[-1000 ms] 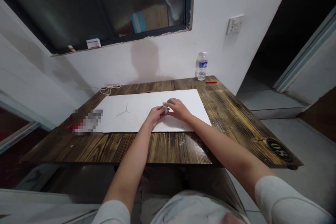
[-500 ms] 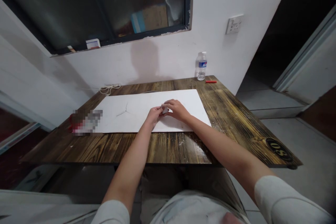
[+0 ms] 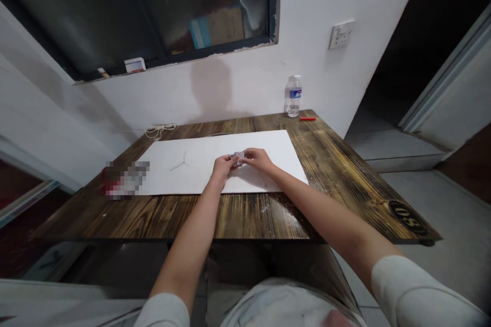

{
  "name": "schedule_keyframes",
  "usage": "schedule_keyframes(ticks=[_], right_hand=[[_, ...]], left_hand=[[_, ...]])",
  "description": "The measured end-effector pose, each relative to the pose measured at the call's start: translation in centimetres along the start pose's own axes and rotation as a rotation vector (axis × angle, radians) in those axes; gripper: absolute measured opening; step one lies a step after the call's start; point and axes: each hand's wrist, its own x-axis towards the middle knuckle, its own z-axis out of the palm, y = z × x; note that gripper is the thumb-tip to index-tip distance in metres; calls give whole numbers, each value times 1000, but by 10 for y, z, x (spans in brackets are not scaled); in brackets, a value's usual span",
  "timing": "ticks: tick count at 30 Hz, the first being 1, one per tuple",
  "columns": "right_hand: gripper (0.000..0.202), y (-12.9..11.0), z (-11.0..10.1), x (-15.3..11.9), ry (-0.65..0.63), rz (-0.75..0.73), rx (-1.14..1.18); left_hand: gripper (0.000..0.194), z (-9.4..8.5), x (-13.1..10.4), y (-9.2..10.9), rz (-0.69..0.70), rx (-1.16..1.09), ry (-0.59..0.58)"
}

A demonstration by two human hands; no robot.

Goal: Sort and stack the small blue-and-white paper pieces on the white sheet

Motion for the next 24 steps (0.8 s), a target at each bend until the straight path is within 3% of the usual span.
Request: schedule_keyframes(ticks=[7, 17, 24], right_hand=[[23, 13, 0, 3, 115, 182, 157], [27, 7, 1, 3, 86, 234, 442], [26, 9, -1, 6, 46, 292, 478]], left_hand=[[42, 3, 2, -4, -2, -70, -104], [35, 1, 1, -2, 36, -8, 12], [35, 2, 1, -2, 31, -14, 41]])
